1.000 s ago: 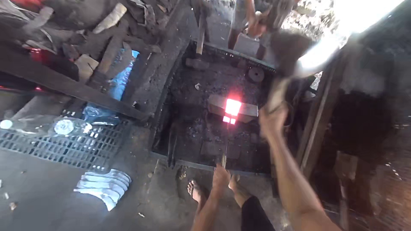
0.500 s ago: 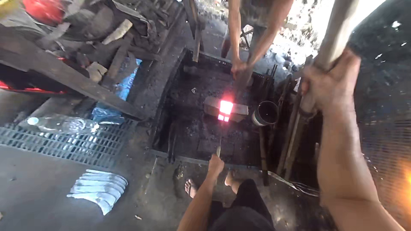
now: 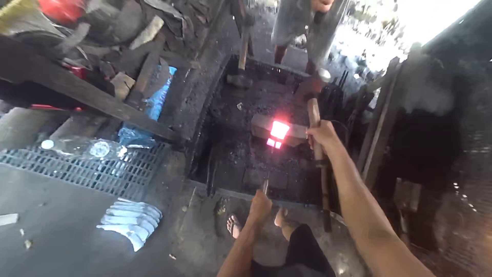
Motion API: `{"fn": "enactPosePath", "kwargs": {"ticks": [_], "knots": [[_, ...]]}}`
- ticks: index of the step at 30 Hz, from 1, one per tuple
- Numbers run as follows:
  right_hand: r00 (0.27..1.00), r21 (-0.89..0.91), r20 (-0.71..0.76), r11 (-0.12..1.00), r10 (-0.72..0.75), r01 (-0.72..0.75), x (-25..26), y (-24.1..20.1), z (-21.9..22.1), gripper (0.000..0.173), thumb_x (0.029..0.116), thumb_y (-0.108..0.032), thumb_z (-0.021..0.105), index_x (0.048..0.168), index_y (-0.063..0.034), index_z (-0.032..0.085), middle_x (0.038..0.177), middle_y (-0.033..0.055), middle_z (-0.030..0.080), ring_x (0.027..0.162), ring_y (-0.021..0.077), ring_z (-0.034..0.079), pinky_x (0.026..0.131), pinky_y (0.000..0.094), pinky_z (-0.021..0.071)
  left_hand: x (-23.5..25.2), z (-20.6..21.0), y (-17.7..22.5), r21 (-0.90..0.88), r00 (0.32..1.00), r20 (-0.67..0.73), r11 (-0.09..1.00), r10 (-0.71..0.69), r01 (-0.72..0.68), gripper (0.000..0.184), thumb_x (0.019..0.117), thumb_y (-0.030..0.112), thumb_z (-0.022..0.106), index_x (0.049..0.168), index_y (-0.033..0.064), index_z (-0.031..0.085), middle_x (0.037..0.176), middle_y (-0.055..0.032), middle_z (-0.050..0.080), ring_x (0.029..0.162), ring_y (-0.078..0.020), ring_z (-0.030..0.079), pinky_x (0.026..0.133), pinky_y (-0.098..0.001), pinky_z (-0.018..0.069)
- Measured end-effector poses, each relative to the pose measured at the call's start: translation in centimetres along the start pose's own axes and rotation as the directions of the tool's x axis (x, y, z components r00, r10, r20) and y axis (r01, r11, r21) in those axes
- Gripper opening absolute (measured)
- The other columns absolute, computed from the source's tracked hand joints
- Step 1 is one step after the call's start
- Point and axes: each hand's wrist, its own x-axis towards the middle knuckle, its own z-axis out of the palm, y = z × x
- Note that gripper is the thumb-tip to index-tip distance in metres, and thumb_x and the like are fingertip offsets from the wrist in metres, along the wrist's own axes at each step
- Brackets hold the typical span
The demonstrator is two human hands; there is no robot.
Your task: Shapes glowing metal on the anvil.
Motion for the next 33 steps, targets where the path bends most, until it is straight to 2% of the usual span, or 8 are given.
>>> {"fn": "enactPosePath", "kwargs": {"ticks": [5, 12, 14, 17, 19, 26, 30, 33], "knots": [[0.891, -0.190, -0.181, 0.904, -0.416, 0.383, -14.8, -9.8, -8.8, 0.038, 0.0913, -0.014, 0.071, 0.124, -0.0008, 0.057, 0.080, 0.0082, 0.066, 0.057, 0.0178, 0.065, 0.055, 0.0381, 0.0610, 2.4, 0.6, -0.7, 0.019, 0.999, -0.016, 0.999, 0.035, -0.035, 0.043, 0.0958, 0.022, 0.062, 0.130, -0.0031, 0.057, 0.120, -0.0232, 0.068, 0.109, -0.0351, 0.069, 0.092, -0.0544, 0.0572], [0.348, -0.424, -0.470, 0.553, -0.811, 0.717, -10.8, -14.1, -8.8, 0.051, 0.0828, -0.012, 0.070, 0.127, 0.0058, 0.052, 0.091, 0.0079, 0.065, 0.066, 0.0151, 0.067, 0.058, 0.0362, 0.0612, 2.5, 1.6, -0.3, 0.002, 0.999, -0.020, 1.000, -0.025, 0.025, 0.048, 0.0950, 0.021, 0.062, 0.137, 0.0009, 0.051, 0.120, -0.0209, 0.068, 0.109, -0.0338, 0.070, 0.091, -0.0531, 0.0579], [0.497, -0.384, -0.487, 0.687, -0.718, 0.617, -6.3, -7.8, -2.9, 0.055, 0.0872, -0.013, 0.071, 0.135, 0.0059, 0.049, 0.093, 0.0126, 0.067, 0.072, 0.0200, 0.068, 0.064, 0.0405, 0.0616, 3.2, 2.1, 0.0, -0.008, 0.999, -0.010, 0.999, -0.039, 0.039, 0.050, 0.0966, 0.022, 0.061, 0.141, 0.0029, 0.048, 0.120, -0.0196, 0.068, 0.109, -0.0326, 0.070, 0.092, -0.0514, 0.0582], [0.941, -0.303, -0.241, 0.940, -0.237, 0.159, 0.4, 6.1, 6.6, 0.052, 0.0975, -0.025, 0.067, 0.141, -0.0037, 0.048, 0.097, 0.0219, 0.069, 0.075, 0.0336, 0.069, 0.065, 0.0535, 0.0587, 3.9, 3.0, -0.6, -0.026, 1.000, 0.002, 0.999, -0.022, 0.022, 0.052, 0.0981, 0.020, 0.061, 0.144, 0.0006, 0.046, 0.124, -0.0227, 0.067, 0.111, -0.0355, 0.069, 0.094, -0.0533, 0.0569], [0.998, -0.246, -0.044, 0.968, 0.035, -0.045, 3.8, 8.5, 7.9, 0.042, 0.0909, -0.020, 0.067, 0.128, -0.0035, 0.057, 0.087, 0.0180, 0.068, 0.063, 0.0291, 0.068, 0.056, 0.0483, 0.0588, 2.5, 2.5, -0.3, -0.032, 1.000, 0.004, 0.999, 0.012, -0.012, 0.051, 0.0974, 0.019, 0.062, 0.142, -0.0007, 0.047, 0.123, -0.0234, 0.066, 0.110, -0.0363, 0.069, 0.094, -0.0536, 0.0566], [0.927, -0.173, -0.100, 0.924, -0.361, 0.341, -13.2, -8.8, -6.0, 0.042, 0.0904, -0.012, 0.072, 0.127, -0.0002, 0.056, 0.084, 0.0108, 0.068, 0.061, 0.0206, 0.068, 0.056, 0.0396, 0.0622, 3.0, 1.3, 0.3, -0.013, 0.999, -0.012, 0.999, 0.033, -0.033, 0.048, 0.1035, 0.031, 0.056, 0.138, -0.0022, 0.052, 0.127, -0.0239, 0.065, 0.116, -0.0359, 0.067, 0.097, -0.0539, 0.0555], [0.701, -0.435, -0.228, 0.714, -0.676, 0.548, -19.5, -17.3, -13.7, 0.048, 0.0930, -0.027, 0.070, 0.131, -0.0050, 0.051, 0.093, 0.0027, 0.065, 0.063, 0.0108, 0.068, 0.057, 0.0321, 0.0640, 3.5, 1.5, -0.6, 0.000, 0.999, -0.033, 0.999, 0.032, -0.032, 0.049, 0.0928, 0.019, 0.063, 0.136, -0.0017, 0.053, 0.123, -0.0230, 0.067, 0.112, -0.0349, 0.069, 0.093, -0.0552, 0.0571], [0.455, -0.627, -0.259, 0.506, -0.852, 0.592, -15.5, -21.1, -16.6, 0.028, 0.0998, -0.032, 0.061, 0.096, -0.0053, 0.065, 0.073, 0.0003, 0.060, 0.058, 0.0071, 0.059, 0.057, 0.0308, 0.0562, 3.4, 1.5, -0.4, -0.001, 1.000, -0.028, 1.000, 0.011, -0.011, 0.048, 0.0926, 0.019, 0.064, 0.135, -0.0009, 0.054, 0.122, -0.0225, 0.067, 0.110, -0.0354, 0.070, 0.091, -0.0552, 0.0578]]}}
